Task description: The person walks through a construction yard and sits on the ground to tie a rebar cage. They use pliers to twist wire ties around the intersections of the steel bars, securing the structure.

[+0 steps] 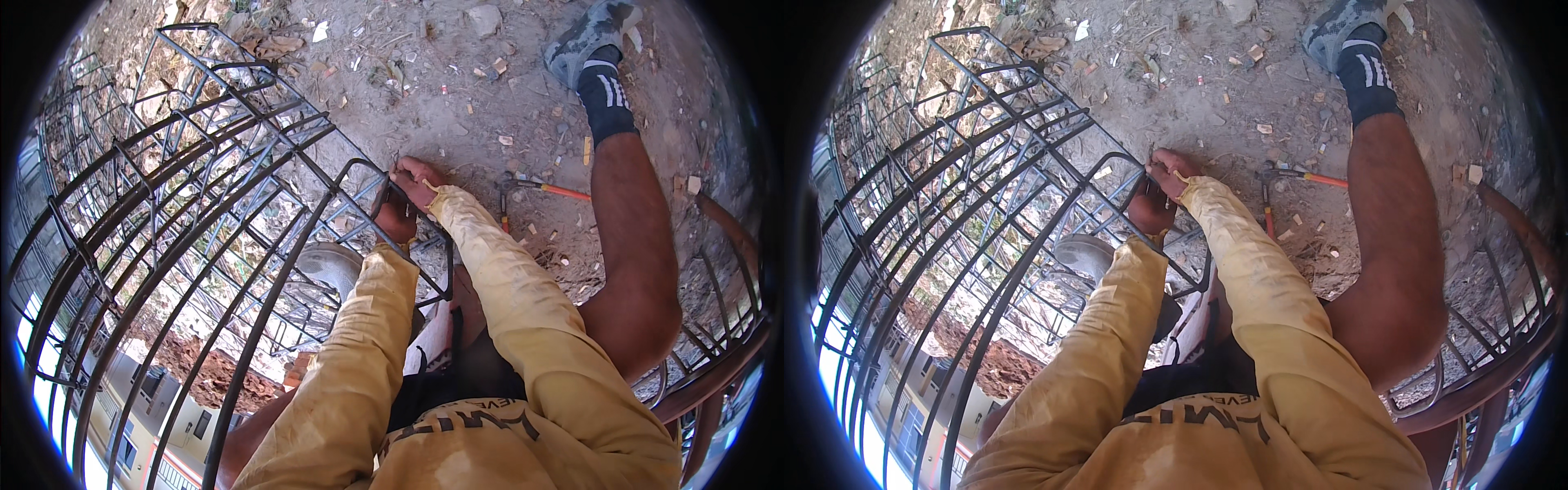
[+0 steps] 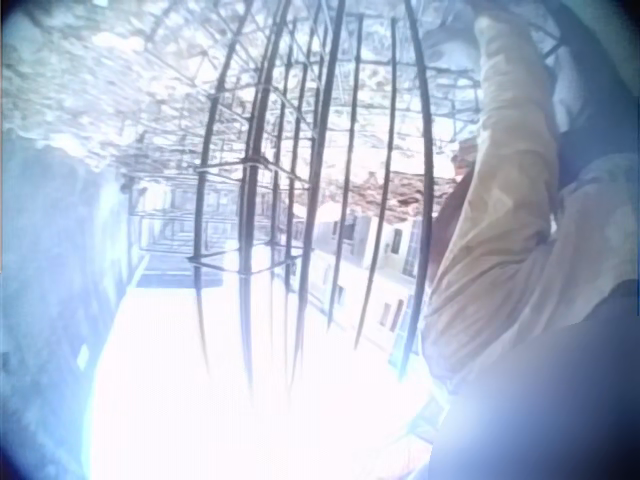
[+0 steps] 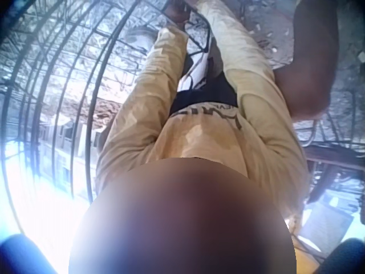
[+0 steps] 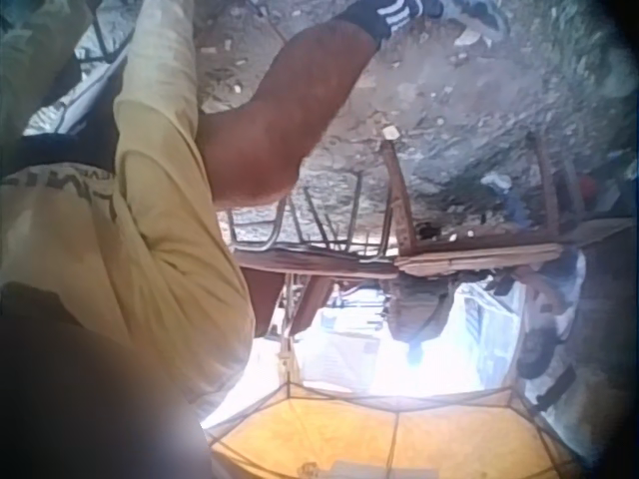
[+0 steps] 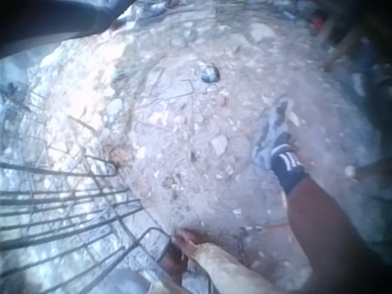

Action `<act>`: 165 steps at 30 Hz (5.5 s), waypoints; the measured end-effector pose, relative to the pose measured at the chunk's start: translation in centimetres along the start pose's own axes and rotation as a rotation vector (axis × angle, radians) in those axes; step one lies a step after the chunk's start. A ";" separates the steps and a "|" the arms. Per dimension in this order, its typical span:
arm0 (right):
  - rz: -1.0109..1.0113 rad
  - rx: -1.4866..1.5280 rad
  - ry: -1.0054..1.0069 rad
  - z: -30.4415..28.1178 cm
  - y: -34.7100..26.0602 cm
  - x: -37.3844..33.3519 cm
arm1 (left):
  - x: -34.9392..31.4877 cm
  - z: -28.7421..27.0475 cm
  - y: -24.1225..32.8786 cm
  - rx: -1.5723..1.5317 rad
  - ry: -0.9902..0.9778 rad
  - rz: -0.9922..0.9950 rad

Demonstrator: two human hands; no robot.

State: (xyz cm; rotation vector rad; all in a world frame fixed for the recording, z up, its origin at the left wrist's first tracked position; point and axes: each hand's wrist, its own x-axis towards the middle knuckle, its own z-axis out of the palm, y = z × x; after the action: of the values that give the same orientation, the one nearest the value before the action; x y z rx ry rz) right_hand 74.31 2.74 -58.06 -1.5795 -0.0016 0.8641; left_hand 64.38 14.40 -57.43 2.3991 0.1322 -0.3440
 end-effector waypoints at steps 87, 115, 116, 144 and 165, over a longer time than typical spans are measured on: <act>0.119 -0.014 0.210 -2.1 -4.5 -1.3 | 0.7 -0.3 0.8 0.202 0.233 0.233; 0.104 -0.572 -0.002 0.6 -4.6 7.9 | 2.2 2.1 0.8 -1.897 0.365 -0.891; 0.147 -0.580 -0.003 1.2 -5.3 7.7 | 2.1 2.2 0.8 -1.893 0.373 -0.878; 0.348 -0.429 -0.558 2.3 -1.4 9.2 | 3.7 -0.3 0.5 -2.103 0.205 -0.881; 0.280 -0.134 -0.566 -3.5 -8.9 4.2 | 4.9 1.6 0.5 -1.830 0.240 -0.810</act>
State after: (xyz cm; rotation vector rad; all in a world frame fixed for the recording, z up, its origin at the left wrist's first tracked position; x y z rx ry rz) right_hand 83.28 3.80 -52.86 -1.4280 -0.2515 1.5365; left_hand 68.82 12.98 -59.59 0.4676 1.0102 -0.1210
